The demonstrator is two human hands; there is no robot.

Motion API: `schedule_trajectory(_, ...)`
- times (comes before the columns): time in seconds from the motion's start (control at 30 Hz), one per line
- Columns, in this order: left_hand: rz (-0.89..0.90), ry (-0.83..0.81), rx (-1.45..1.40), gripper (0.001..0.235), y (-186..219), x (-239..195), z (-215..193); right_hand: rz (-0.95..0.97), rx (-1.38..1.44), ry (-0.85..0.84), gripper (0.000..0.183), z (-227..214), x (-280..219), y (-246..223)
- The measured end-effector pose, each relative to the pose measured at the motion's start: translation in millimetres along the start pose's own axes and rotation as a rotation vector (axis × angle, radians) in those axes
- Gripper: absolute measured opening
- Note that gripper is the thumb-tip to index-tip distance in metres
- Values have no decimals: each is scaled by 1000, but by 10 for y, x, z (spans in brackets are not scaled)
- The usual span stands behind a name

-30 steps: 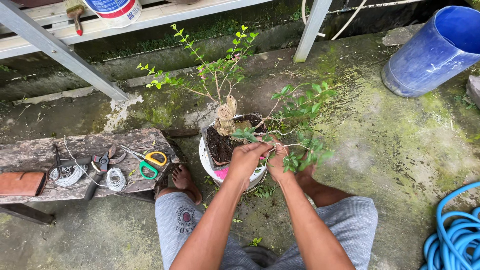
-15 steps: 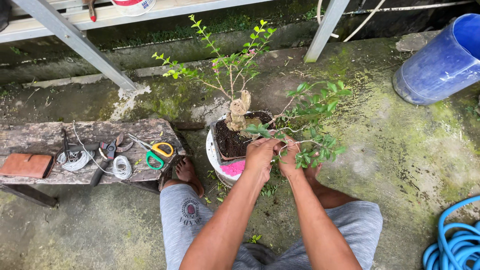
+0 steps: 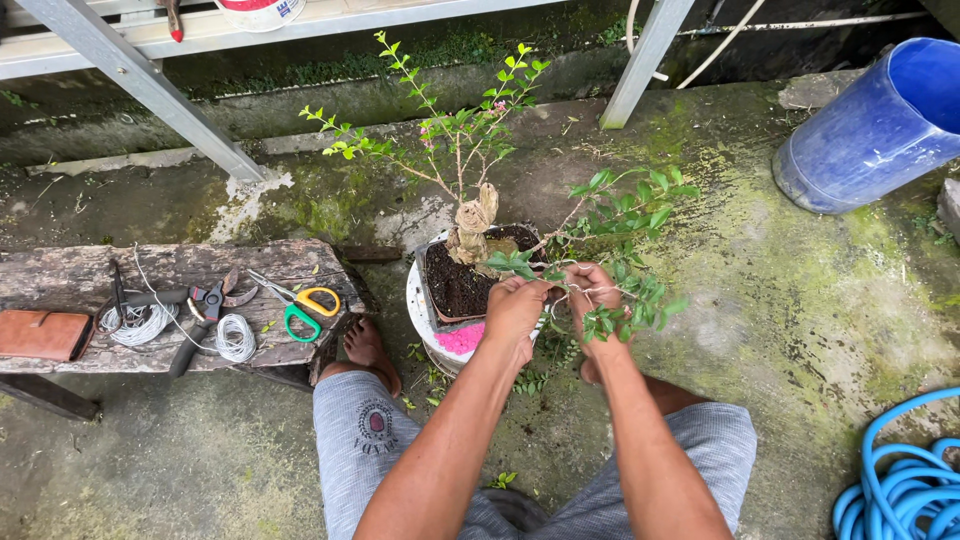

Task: The person sits on the floor and wraps a thin wire around the branches of a potted bonsai tree to shape them. They use scissors to cut the wire from a spool and continue wrapping it around different branches.

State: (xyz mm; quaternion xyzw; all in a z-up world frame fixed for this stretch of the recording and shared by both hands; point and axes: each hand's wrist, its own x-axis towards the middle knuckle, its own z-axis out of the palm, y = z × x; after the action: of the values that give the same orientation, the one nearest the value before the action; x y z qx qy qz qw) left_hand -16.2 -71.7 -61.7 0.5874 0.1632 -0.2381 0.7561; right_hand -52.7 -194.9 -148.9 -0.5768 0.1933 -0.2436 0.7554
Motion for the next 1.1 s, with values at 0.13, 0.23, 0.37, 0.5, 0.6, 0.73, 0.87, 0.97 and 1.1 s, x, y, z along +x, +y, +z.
schedule_trajectory(0.13,10,-19,-8,6,58,-69,-25,40,-209,-142,32,-467,-95,-341)
schedule_trajectory(0.23,7,-45,6,6,-160,137,-61,118,-414,-234,19,-632,-184,-1040)
schedule_trajectory(0.37,24,-69,22,10,-219,149,-66,118,-515,-273,20,-926,-83,-1375)
schedule_trajectory(0.5,51,-87,20,14,-413,305,-97,22,-614,-264,18,-748,-116,-1803)
schedule_trajectory(0.6,63,-90,28,10,-378,295,-95,-25,-640,-248,7,-569,-125,-2048)
schedule_trajectory(0.73,71,-90,36,11,-433,326,-77,-58,-689,-250,5,-379,-172,-2252)
schedule_trajectory(0.87,58,-98,22,8,-178,110,-47,-100,-730,-249,5,-82,-288,-2400)
schedule_trajectory(0.97,25,-145,-10,7,64,-96,-92,-114,-749,-223,5,-1,-326,-2412)
schedule_trajectory(1.1,-61,-240,-52,12,172,-172,-188,-114,-765,-196,4,9,-361,-2391)
